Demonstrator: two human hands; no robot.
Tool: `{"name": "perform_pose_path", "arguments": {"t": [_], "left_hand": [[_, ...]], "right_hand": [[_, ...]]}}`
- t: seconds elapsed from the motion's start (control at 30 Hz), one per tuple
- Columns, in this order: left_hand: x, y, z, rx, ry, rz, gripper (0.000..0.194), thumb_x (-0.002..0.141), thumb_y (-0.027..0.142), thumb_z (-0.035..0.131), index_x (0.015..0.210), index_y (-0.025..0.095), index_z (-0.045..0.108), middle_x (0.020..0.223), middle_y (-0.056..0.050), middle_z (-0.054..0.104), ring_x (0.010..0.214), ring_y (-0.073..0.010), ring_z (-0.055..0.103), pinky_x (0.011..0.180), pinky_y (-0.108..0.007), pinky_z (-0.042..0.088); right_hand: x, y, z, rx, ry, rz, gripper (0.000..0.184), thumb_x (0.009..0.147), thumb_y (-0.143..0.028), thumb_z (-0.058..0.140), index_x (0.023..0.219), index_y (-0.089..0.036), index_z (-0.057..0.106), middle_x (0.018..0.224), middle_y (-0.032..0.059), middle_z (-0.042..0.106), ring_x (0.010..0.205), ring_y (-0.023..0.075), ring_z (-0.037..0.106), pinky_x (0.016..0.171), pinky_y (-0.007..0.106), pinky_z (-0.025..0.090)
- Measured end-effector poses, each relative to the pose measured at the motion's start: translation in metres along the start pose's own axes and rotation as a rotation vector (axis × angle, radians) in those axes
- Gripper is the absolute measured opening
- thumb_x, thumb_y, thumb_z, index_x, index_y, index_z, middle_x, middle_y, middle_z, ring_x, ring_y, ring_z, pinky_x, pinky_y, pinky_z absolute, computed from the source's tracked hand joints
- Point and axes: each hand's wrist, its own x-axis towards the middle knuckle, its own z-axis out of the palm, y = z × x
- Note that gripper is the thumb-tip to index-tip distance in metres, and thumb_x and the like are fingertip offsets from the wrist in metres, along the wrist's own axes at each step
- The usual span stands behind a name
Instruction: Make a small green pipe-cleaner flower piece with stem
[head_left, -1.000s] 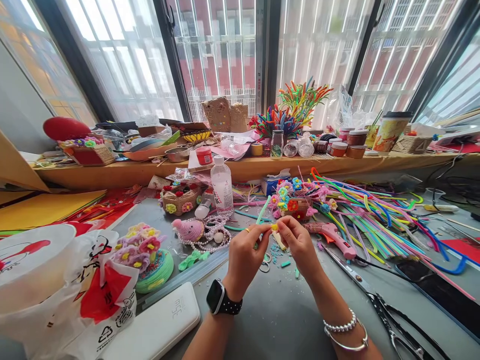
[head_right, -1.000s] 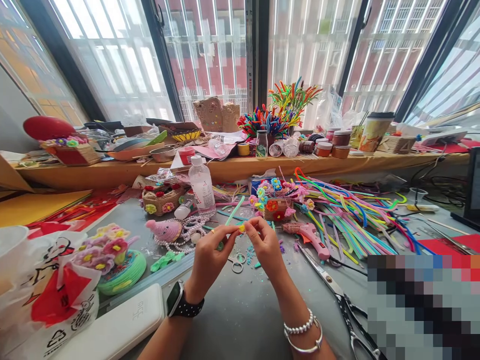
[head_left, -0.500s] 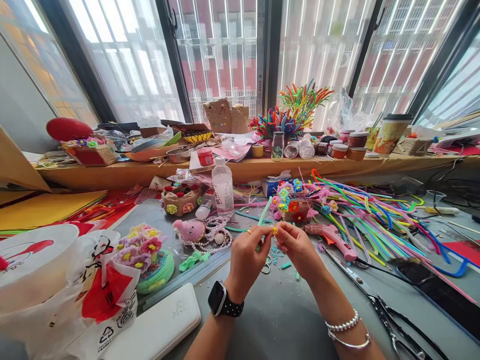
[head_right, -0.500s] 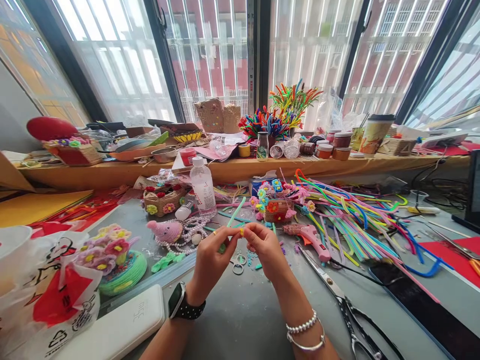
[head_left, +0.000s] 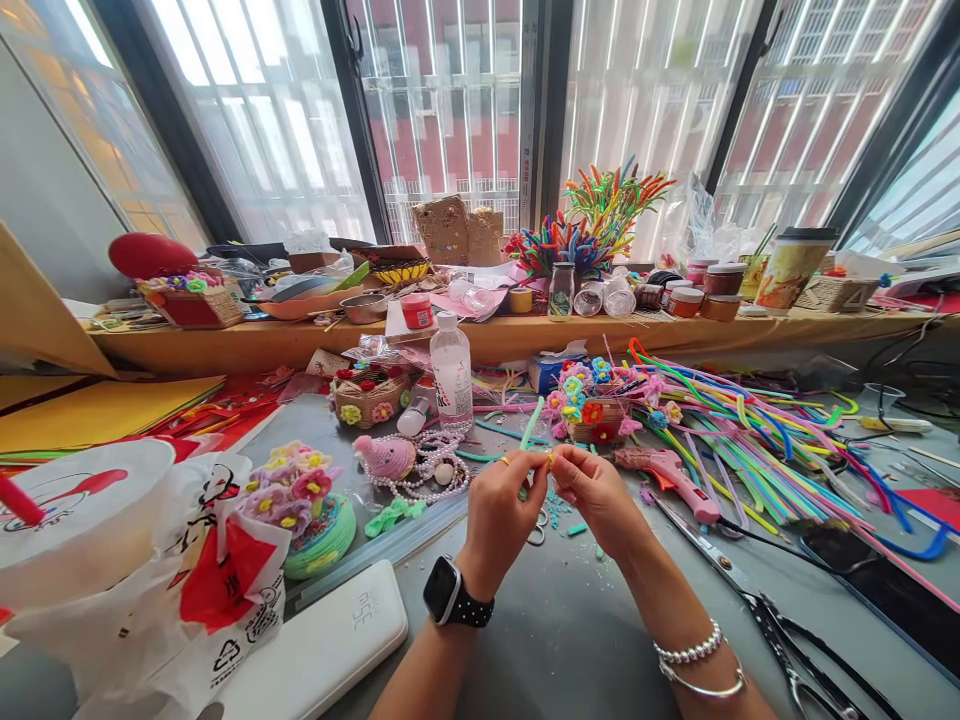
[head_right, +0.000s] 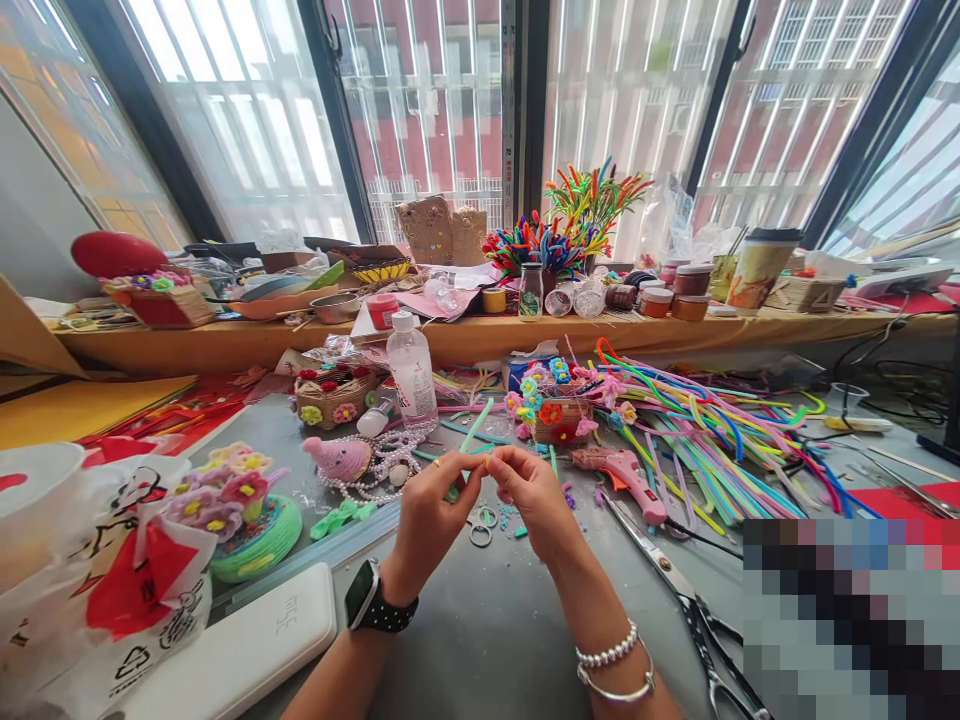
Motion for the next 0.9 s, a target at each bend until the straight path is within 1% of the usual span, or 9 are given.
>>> {"name": "perform_pose_path", "arguments": {"t": [0.1, 0.2, 0.3, 0.5, 0.63, 0.77, 0.9], "left_hand": [[0.001, -0.002, -0.003, 0.018, -0.022, 0.008, 0.016, 0.079, 0.022, 0.041, 0.083, 0.017, 0.057, 0.072, -0.002, 0.058, 0.061, -0.0099, 0.050, 0.058, -0.020, 0.037], [0.002, -0.004, -0.006, 0.033, -0.082, 0.021, 0.015, 0.078, 0.023, 0.043, 0.087, 0.018, 0.055, 0.076, -0.001, 0.058, 0.058, -0.0090, 0.049, 0.058, -0.020, 0.038], [0.003, -0.006, -0.008, 0.091, -0.113, 0.048, 0.015, 0.078, 0.026, 0.044, 0.086, 0.018, 0.054, 0.076, -0.001, 0.057, 0.057, -0.0088, 0.049, 0.056, -0.020, 0.037], [0.002, -0.011, -0.005, 0.199, -0.025, 0.106, 0.014, 0.079, 0.024, 0.044, 0.077, 0.018, 0.057, 0.067, 0.001, 0.059, 0.058, -0.0102, 0.053, 0.055, -0.021, 0.035], [0.000, -0.011, -0.002, 0.195, 0.034, 0.134, 0.013, 0.078, 0.022, 0.046, 0.079, 0.018, 0.058, 0.069, 0.000, 0.061, 0.063, -0.0111, 0.055, 0.058, -0.021, 0.037], [-0.001, -0.010, 0.001, 0.208, 0.100, 0.141, 0.013, 0.077, 0.021, 0.047, 0.079, 0.019, 0.060, 0.071, 0.000, 0.062, 0.063, -0.0116, 0.056, 0.058, -0.021, 0.038], [-0.002, -0.008, 0.005, 0.196, 0.103, 0.115, 0.015, 0.078, 0.019, 0.046, 0.083, 0.019, 0.060, 0.071, -0.001, 0.063, 0.064, -0.0115, 0.057, 0.059, -0.021, 0.040]], "right_hand": [[0.001, 0.000, -0.001, -0.008, 0.037, 0.009, 0.022, 0.066, -0.034, 0.061, 0.069, -0.014, 0.054, 0.061, -0.0033, 0.040, 0.050, 0.0031, 0.027, 0.046, 0.017, 0.021], [0.003, 0.000, -0.003, -0.018, 0.084, 0.028, 0.024, 0.064, -0.035, 0.063, 0.070, -0.014, 0.054, 0.060, -0.0036, 0.037, 0.050, 0.0030, 0.025, 0.045, 0.018, 0.019], [0.003, 0.000, -0.003, -0.041, 0.093, 0.035, 0.024, 0.064, -0.035, 0.063, 0.070, -0.013, 0.054, 0.061, -0.0032, 0.037, 0.050, 0.0033, 0.025, 0.045, 0.018, 0.019], [0.002, 0.001, 0.000, -0.055, 0.076, 0.071, 0.025, 0.064, -0.036, 0.063, 0.068, -0.013, 0.053, 0.057, -0.0039, 0.035, 0.049, 0.0037, 0.025, 0.045, 0.019, 0.018], [0.002, 0.001, 0.002, 0.002, 0.065, 0.096, 0.026, 0.062, -0.036, 0.064, 0.067, -0.013, 0.052, 0.056, -0.0045, 0.033, 0.049, 0.0031, 0.024, 0.045, 0.019, 0.018], [0.002, 0.003, 0.003, 0.066, 0.079, 0.118, 0.027, 0.061, -0.036, 0.065, 0.070, -0.013, 0.054, 0.058, -0.0044, 0.033, 0.050, 0.0028, 0.025, 0.045, 0.017, 0.019], [0.002, 0.005, 0.002, 0.062, 0.082, 0.146, 0.028, 0.062, -0.037, 0.064, 0.072, -0.013, 0.055, 0.056, -0.0049, 0.030, 0.048, 0.0027, 0.022, 0.043, 0.016, 0.017]]}}
